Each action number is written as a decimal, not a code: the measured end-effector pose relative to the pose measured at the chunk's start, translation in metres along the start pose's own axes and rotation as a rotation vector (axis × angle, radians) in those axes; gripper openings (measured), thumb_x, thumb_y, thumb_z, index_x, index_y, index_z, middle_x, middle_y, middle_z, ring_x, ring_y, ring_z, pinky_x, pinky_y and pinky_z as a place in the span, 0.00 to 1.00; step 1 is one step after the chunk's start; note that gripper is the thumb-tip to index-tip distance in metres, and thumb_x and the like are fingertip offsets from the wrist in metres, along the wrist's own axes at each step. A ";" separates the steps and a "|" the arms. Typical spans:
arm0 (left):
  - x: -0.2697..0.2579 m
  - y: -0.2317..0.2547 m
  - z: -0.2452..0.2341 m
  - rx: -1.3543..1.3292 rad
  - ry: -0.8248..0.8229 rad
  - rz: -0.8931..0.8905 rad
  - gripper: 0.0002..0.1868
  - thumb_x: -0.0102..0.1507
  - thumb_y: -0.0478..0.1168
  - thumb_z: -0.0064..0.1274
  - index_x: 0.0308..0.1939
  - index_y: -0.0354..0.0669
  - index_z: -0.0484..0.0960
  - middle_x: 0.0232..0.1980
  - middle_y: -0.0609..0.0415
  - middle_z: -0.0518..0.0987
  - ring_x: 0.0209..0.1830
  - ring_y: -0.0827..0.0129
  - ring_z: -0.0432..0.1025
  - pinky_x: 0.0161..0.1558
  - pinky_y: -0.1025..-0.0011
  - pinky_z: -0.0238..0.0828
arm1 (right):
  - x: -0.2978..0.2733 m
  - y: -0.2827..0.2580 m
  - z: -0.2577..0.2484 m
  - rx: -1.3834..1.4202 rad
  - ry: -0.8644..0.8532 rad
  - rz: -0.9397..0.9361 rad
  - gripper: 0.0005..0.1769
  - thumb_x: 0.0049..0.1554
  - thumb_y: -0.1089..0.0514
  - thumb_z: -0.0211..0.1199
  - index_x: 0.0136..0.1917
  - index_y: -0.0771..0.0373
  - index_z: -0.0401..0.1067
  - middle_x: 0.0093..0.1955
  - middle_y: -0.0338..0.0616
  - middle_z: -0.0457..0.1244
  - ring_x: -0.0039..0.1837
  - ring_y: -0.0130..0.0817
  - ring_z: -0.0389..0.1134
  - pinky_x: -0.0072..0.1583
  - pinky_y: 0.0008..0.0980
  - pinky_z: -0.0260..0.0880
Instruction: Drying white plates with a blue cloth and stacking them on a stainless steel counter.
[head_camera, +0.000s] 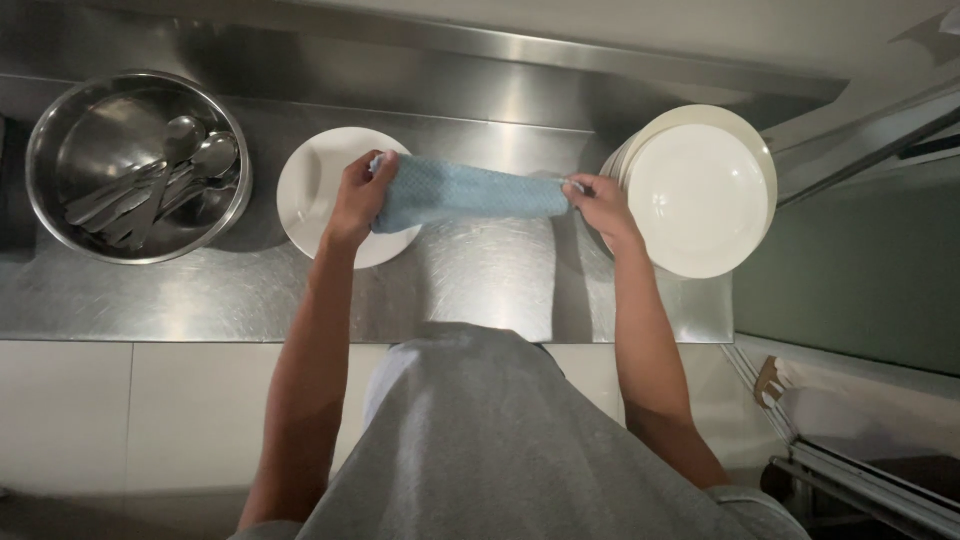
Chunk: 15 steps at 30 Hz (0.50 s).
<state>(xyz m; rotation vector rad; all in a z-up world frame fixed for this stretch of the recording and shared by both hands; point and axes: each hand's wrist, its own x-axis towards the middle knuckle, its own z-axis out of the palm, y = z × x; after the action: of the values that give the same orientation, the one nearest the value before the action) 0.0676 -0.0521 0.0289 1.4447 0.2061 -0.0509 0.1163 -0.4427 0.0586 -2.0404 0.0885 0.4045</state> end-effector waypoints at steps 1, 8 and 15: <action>-0.002 0.006 0.001 0.000 0.000 0.000 0.17 0.73 0.50 0.49 0.42 0.39 0.80 0.32 0.66 0.71 0.31 0.83 0.62 0.33 0.78 0.61 | 0.005 0.009 0.000 0.000 0.000 0.000 0.17 0.61 0.57 0.66 0.62 0.61 0.76 0.49 0.34 0.68 0.52 0.24 0.65 0.56 0.25 0.65; 0.002 -0.005 0.000 0.209 0.047 0.165 0.16 0.72 0.47 0.51 0.36 0.38 0.79 0.28 0.67 0.69 0.29 0.82 0.59 0.30 0.77 0.58 | 0.012 0.030 -0.002 0.124 0.055 -0.072 0.13 0.66 0.50 0.63 0.52 0.63 0.74 0.42 0.31 0.61 0.46 0.21 0.58 0.50 0.25 0.60; 0.010 -0.021 0.010 0.156 0.162 0.326 0.23 0.79 0.49 0.39 0.33 0.38 0.70 0.29 0.66 0.61 0.30 0.80 0.53 0.31 0.73 0.51 | 0.015 0.033 0.000 0.313 0.097 -0.152 0.12 0.66 0.50 0.63 0.53 0.60 0.72 0.41 0.28 0.57 0.45 0.20 0.54 0.48 0.24 0.56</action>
<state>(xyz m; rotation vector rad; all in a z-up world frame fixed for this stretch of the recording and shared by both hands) 0.0748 -0.0637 0.0077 1.6234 0.0978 0.3230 0.1228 -0.4568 0.0258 -1.7436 0.0513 0.1828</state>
